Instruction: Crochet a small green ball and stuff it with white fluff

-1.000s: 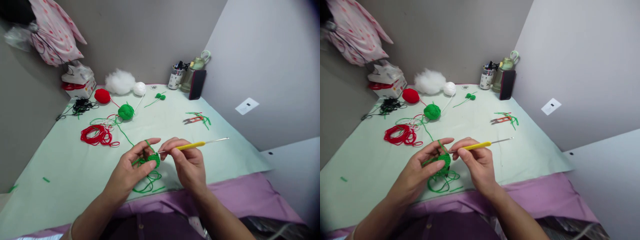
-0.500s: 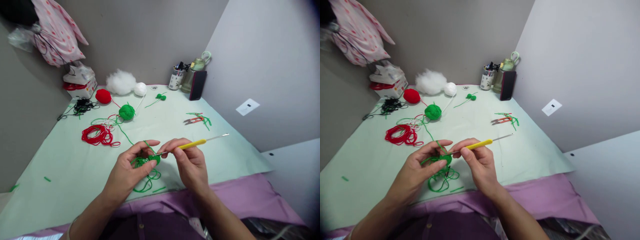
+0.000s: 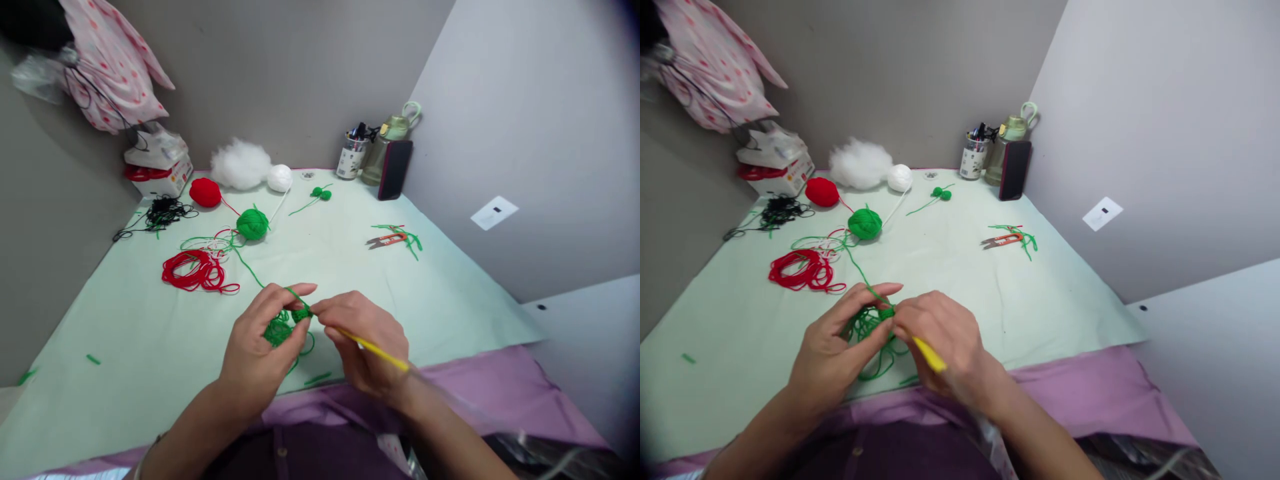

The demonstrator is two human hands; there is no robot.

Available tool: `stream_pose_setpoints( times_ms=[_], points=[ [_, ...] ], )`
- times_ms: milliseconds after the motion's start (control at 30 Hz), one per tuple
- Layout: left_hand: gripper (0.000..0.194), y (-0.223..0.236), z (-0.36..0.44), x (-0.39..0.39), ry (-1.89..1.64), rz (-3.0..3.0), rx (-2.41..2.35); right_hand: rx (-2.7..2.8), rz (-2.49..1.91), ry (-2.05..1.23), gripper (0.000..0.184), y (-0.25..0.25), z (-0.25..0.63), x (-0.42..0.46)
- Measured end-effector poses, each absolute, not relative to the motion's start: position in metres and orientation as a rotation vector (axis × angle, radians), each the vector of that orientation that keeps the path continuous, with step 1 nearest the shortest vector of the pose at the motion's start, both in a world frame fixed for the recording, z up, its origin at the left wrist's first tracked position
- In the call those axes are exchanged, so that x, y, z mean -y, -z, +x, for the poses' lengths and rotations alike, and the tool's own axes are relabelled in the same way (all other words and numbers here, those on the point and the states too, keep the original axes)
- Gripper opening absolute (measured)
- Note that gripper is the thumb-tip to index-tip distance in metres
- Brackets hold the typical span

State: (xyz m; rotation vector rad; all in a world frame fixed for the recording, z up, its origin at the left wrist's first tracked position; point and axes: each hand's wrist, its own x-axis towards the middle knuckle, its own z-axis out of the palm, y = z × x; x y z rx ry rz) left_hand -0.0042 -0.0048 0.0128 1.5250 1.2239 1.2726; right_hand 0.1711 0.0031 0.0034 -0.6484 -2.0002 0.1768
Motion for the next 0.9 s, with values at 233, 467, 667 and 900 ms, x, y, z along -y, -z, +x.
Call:
stream_pose_setpoints(
  times_ms=[233, 467, 667, 900],
  points=[
    [0.055, -0.009, -0.004, 0.005, -1.044, 0.769, -0.828, 1.983, -0.709, 0.051, 0.032, 0.006, 0.170, 0.004],
    [0.042, -0.006, -0.012, -0.001, -1.024, 0.645, -0.749, 1.316, -0.639, -0.918, 0.021, 0.004, 0.169, -0.005],
    [0.036, -0.002, -0.008, 0.002, -1.040, 0.869, -0.820, 1.318, -0.676, -1.042, 0.017, 0.006, 0.161, -0.009],
    [0.050, -0.002, -0.006, 0.001, -1.023, 0.901, -0.867, 1.366, -0.703, -1.018, 0.016, 0.004, 0.162, -0.007]
  ],
)
